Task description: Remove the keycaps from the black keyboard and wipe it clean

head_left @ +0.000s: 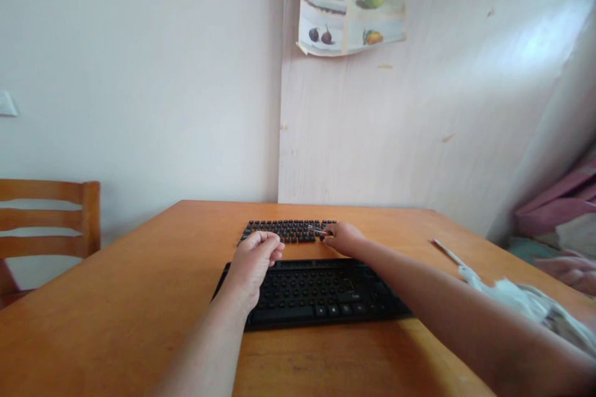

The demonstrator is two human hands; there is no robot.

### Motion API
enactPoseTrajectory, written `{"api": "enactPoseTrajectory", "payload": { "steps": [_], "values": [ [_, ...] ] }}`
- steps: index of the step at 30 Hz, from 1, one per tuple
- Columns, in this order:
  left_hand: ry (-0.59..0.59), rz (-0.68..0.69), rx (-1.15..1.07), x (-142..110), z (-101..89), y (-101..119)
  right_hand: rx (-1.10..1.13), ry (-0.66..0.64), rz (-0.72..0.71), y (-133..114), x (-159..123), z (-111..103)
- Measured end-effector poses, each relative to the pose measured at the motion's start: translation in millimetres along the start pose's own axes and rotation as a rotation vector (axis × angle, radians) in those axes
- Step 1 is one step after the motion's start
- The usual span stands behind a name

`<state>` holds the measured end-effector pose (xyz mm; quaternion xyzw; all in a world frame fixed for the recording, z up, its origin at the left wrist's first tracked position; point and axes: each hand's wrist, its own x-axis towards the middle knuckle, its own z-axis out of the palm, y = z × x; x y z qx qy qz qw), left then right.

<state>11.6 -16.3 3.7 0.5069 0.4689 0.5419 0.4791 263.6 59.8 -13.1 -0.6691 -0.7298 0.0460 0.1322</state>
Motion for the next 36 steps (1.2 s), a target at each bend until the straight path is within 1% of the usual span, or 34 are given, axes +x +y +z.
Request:
{"api": "enactPoseTrajectory", "payload": {
  "steps": [12, 20, 26, 32, 36],
  "values": [
    [-0.022, 0.001, 0.064, -6, 3.5, 4, -0.061, -0.018, -0.002, -4, 5, 5],
    [-0.029, -0.004, 0.063, -9, 5.5, 8, -0.078, -0.002, -0.027, -7, 2, 4],
    [-0.032, -0.006, 0.067, -9, 6.1, 8, -0.083, -0.008, -0.014, -11, 4, 5],
    [-0.028, 0.0, 0.065, -8, 6.5, 7, -0.008, 0.025, -0.015, -14, 2, 4],
    [-0.034, 0.004, 0.074, -9, 6.3, 7, 0.11, 0.089, -0.03, -12, -3, -6]
  ]
}}
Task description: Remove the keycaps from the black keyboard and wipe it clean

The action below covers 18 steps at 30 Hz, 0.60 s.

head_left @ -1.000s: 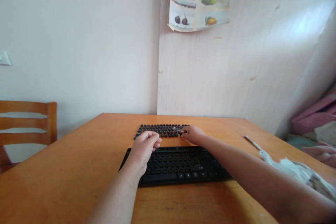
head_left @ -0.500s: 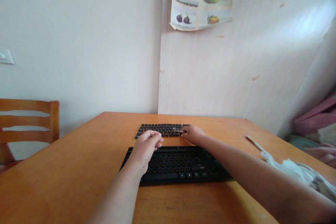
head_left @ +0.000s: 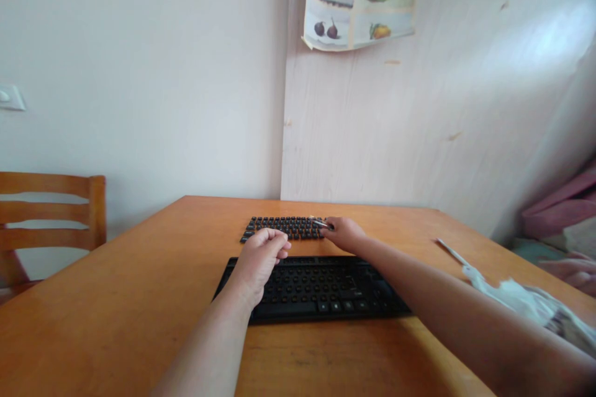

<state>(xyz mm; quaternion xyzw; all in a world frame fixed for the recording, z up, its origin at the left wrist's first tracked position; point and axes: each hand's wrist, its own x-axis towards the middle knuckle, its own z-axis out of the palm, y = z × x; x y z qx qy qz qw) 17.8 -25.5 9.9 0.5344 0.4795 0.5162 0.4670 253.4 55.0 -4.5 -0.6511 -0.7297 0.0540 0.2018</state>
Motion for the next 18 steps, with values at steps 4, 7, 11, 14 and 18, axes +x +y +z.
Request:
{"api": "enactPoseTrajectory", "payload": {
  "steps": [4, 7, 11, 14, 18],
  "values": [
    [-0.021, -0.01, 0.026, 1, -0.2, -2, 0.158, 0.051, 0.004, 0, -11, -19],
    [-0.05, -0.016, 0.05, 2, 0.5, -4, 0.276, 0.023, 0.002, -3, -32, -35],
    [-0.08, -0.002, 0.076, 3, 2.4, -7, 0.491, -0.083, 0.016, -9, -72, -54],
    [-0.107, 0.011, 0.108, 2, 3.5, -7, 0.744, -0.119, 0.008, -11, -94, -66],
    [-0.136, 0.027, 0.141, 0, 4.8, -7, 0.605, -0.014, -0.035, -14, -110, -72]
  ]
}}
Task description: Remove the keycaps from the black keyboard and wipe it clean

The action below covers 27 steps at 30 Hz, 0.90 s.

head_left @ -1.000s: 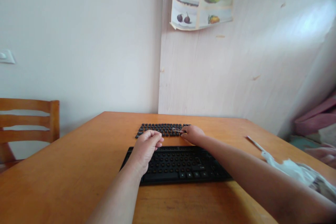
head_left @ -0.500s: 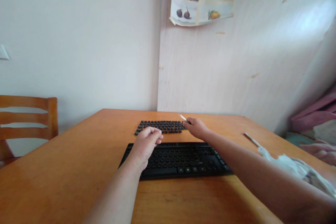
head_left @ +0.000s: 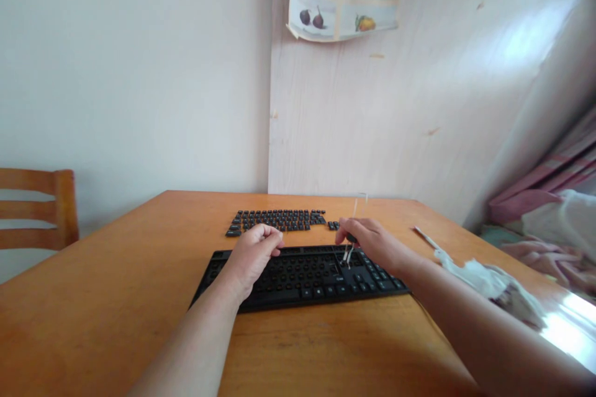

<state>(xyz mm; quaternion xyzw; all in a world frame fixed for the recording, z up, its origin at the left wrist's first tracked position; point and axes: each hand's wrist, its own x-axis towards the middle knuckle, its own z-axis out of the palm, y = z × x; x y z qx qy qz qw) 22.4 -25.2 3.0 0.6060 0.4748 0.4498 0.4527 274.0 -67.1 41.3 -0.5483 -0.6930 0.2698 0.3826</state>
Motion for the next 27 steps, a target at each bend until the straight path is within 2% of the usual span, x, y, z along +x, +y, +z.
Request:
{"api": "enactPoseTrajectory", "payload": {
  "steps": [6, 11, 19, 27],
  "values": [
    [-0.022, 0.015, 0.018, 1, 1.5, -2, 0.031, -0.053, 0.125, -4, -13, 10],
    [-0.038, 0.008, 0.036, 1, 2.0, -3, 0.087, -0.133, 0.206, -3, -20, 8],
    [-0.054, 0.012, 0.044, 1, 2.3, -4, 0.01, -0.188, 0.234, 10, -22, 12],
    [-0.056, 0.019, 0.044, 0, 3.0, -5, -0.036, -0.184, 0.239, 8, -26, 22]
  ]
}}
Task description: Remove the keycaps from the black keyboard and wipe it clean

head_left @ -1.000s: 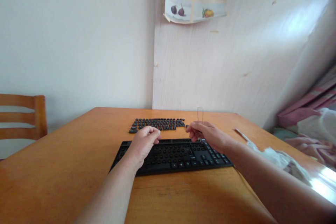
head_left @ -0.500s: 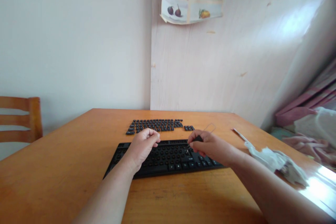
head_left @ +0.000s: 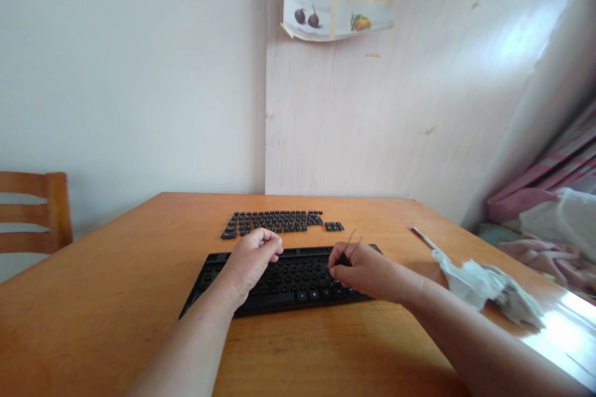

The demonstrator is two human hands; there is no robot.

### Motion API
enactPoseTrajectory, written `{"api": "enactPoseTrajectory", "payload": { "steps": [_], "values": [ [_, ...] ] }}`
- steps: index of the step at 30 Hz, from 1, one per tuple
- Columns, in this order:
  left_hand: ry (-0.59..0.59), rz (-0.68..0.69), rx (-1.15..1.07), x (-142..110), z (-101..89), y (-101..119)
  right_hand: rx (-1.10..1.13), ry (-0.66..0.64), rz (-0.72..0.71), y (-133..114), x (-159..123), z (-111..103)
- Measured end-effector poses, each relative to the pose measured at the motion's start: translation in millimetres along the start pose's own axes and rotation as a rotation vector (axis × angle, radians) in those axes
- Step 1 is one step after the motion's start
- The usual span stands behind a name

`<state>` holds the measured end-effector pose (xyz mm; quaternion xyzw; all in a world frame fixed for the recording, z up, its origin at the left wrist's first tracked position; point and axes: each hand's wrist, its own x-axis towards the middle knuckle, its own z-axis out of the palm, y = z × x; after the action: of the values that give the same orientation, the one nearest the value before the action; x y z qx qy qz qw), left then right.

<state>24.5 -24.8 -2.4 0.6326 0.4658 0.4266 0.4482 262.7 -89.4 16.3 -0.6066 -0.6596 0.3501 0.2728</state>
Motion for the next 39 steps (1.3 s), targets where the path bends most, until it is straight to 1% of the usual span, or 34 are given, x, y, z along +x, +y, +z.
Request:
{"api": "enactPoseTrajectory", "payload": {
  "steps": [9, 11, 14, 17, 19, 25, 28, 31, 35, 39],
  "values": [
    [-0.031, 0.014, 0.004, 0, 1.0, 0, -0.17, 0.04, -0.076, 0, 3, 11],
    [-0.051, 0.013, 0.012, -2, 1.7, 2, -0.172, 0.071, -0.091, 0, 4, 13],
    [-0.069, 0.007, 0.014, -5, 3.2, 7, -0.104, 0.121, -0.106, 0, 6, 15],
    [-0.07, -0.007, 0.016, -7, 5.0, 11, -0.023, 0.138, -0.142, 2, 9, 18],
    [-0.075, -0.01, 0.02, -9, 6.2, 13, -0.009, 0.154, -0.166, 3, 10, 19],
    [-0.124, 0.02, 0.02, -10, 10.2, 14, -0.113, 0.268, -0.241, 7, 11, 24],
    [-0.143, 0.036, 0.009, -9, 11.6, 12, -0.17, 0.291, -0.284, 8, 10, 26],
    [-0.159, 0.051, 0.026, -8, 11.6, 9, -0.154, 0.288, -0.286, 10, 11, 28],
    [-0.175, 0.056, 0.042, -7, 11.2, 5, -0.041, 0.295, -0.244, 13, 13, 33],
    [-0.181, 0.05, 0.062, -6, 11.4, 3, 0.041, 0.335, -0.207, 16, 16, 36]
  ]
}}
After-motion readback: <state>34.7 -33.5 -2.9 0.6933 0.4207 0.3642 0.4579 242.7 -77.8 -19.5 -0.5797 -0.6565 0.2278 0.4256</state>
